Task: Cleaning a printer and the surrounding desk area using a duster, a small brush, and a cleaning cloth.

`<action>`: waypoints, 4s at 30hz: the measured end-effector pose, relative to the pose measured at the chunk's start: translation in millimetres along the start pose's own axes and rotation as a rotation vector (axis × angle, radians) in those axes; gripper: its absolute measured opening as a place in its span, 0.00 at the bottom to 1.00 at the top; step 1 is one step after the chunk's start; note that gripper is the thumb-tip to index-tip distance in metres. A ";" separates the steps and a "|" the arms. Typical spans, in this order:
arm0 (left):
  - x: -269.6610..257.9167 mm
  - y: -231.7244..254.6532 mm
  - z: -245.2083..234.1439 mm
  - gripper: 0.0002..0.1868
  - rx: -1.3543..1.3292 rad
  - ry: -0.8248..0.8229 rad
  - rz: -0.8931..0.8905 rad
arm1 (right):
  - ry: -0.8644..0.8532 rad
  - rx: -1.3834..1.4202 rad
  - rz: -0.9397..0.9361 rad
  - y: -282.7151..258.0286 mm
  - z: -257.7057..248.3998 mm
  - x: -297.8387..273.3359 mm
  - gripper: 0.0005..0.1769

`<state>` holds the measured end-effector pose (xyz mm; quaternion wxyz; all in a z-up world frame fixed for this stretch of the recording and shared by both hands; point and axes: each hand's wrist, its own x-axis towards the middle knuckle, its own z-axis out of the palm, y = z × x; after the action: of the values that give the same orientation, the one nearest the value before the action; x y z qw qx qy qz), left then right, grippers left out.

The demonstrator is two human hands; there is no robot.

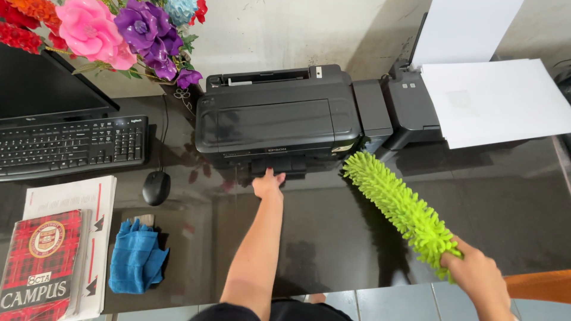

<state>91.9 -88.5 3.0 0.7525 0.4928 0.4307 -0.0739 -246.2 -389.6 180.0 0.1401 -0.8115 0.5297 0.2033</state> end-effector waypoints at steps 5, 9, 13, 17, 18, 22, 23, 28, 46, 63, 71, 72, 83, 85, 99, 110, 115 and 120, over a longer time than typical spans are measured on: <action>8.9 9.1 23.9 0.12 0.048 -0.012 -0.010 | 0.001 0.038 0.002 35.6 37.7 9.2 0.40; 3.4 -1.4 26.1 0.15 -0.043 -0.139 0.101 | 0.105 -0.038 -0.054 57.1 70.5 23.3 0.49; 12.0 -12.9 16.4 0.18 0.087 -0.222 0.129 | 0.172 0.017 -0.046 58.1 96.4 36.4 0.46; 30.4 -21.0 18.5 0.19 -0.344 -0.378 0.059 | 0.554 -0.007 -0.259 68.3 152.7 61.8 0.45; 28.4 -16.1 21.3 0.10 -0.404 -0.410 0.041 | 0.715 -0.062 -0.341 69.5 165.6 67.8 0.44; 68.0 -16.3 14.7 0.10 -0.491 -0.467 0.034 | 0.765 -0.012 -0.565 56.7 180.5 63.8 0.47; 58.1 -9.0 2.8 0.12 -0.463 -0.579 0.004 | 0.716 -0.037 -0.586 47.1 181.8 58.4 0.46; -7.6 54.0 -59.6 0.29 -0.109 -0.478 -0.017 | 0.524 -0.176 -0.640 -49.3 175.7 44.8 0.46; -99.8 27.2 -306.9 0.19 -0.201 -0.017 0.278 | -0.052 -0.347 -1.268 -132.8 127.7 16.3 0.51; -237.3 -50.9 -425.2 0.18 -0.395 0.393 0.471 | -0.267 -0.338 -1.791 -117.1 202.9 -138.0 0.47; -231.1 -48.4 -413.5 0.20 -0.421 0.373 0.454 | 0.156 -0.177 -1.367 -116.2 167.2 -16.5 0.41; -228.4 -46.5 -406.4 0.19 -0.417 0.337 0.438 | 0.161 -0.196 -1.185 -118.0 152.8 -0.8 0.44; -135.9 22.1 -360.2 0.18 -0.113 0.184 0.437 | 0.692 -0.146 -0.978 3.8 145.1 184.7 0.45; -104.1 49.4 -350.5 0.17 -0.004 0.165 0.446 | 0.751 -0.251 -0.871 3.5 161.3 196.9 0.51; 36.0 146.6 -371.1 0.50 1.549 0.409 0.623 | 0.397 0.166 -1.414 -302.7 205.3 -113.5 0.40; -5.2 114.6 -340.0 0.35 1.415 0.242 0.956 | 0.010 0.118 -1.504 -348.5 239.8 -181.3 0.33; 61.9 121.2 -372.8 0.18 1.419 0.681 0.993 | -0.104 0.203 -1.306 -335.8 218.7 -172.1 0.30; 74.3 146.6 -380.3 0.31 1.295 0.348 0.578 | -0.128 0.327 -1.191 -332.1 213.2 -152.1 0.29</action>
<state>-2.5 314.8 -5.6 0.2201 0.9378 0.2667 -0.0330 -34.7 -40.5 69.5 0.3834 -0.9219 0.0010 0.0548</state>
